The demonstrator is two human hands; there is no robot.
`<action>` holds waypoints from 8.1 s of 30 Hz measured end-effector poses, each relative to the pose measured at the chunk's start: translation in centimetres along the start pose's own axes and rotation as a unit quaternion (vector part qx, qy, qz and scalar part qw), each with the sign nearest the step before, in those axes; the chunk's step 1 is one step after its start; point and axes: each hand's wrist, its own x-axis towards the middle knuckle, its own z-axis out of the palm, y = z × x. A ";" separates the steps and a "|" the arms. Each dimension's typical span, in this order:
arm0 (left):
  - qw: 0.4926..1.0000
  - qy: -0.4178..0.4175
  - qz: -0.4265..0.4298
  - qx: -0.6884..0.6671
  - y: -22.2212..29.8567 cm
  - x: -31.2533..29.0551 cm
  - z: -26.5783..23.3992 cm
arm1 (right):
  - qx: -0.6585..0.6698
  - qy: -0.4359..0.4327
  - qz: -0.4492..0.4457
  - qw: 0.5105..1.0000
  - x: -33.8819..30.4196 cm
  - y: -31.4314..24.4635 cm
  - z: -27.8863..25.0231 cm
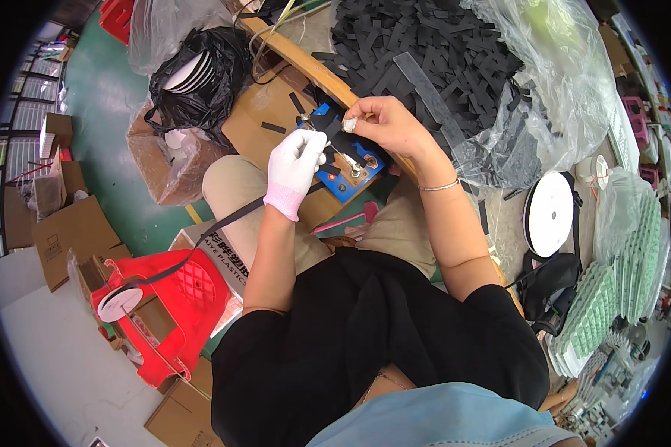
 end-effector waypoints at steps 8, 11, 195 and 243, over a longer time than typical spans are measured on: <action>0.996 -0.023 -0.022 0.088 -0.6 -0.7 -1.9 | -0.298 0.154 0.013 0.942 0.5 0.7 -1.0; 0.994 -0.011 -0.044 0.103 -0.9 -0.9 -2.8 | -0.281 0.165 0.033 0.945 0.7 0.9 -1.0; 1.000 -0.004 -0.010 0.018 0.6 -0.9 -0.4 | -0.004 0.015 -0.010 1.000 0.3 0.8 -0.1; 0.998 0.044 -0.003 -0.044 0.3 -1.0 -0.4 | -0.190 0.253 -0.107 0.943 0.4 -0.2 0.7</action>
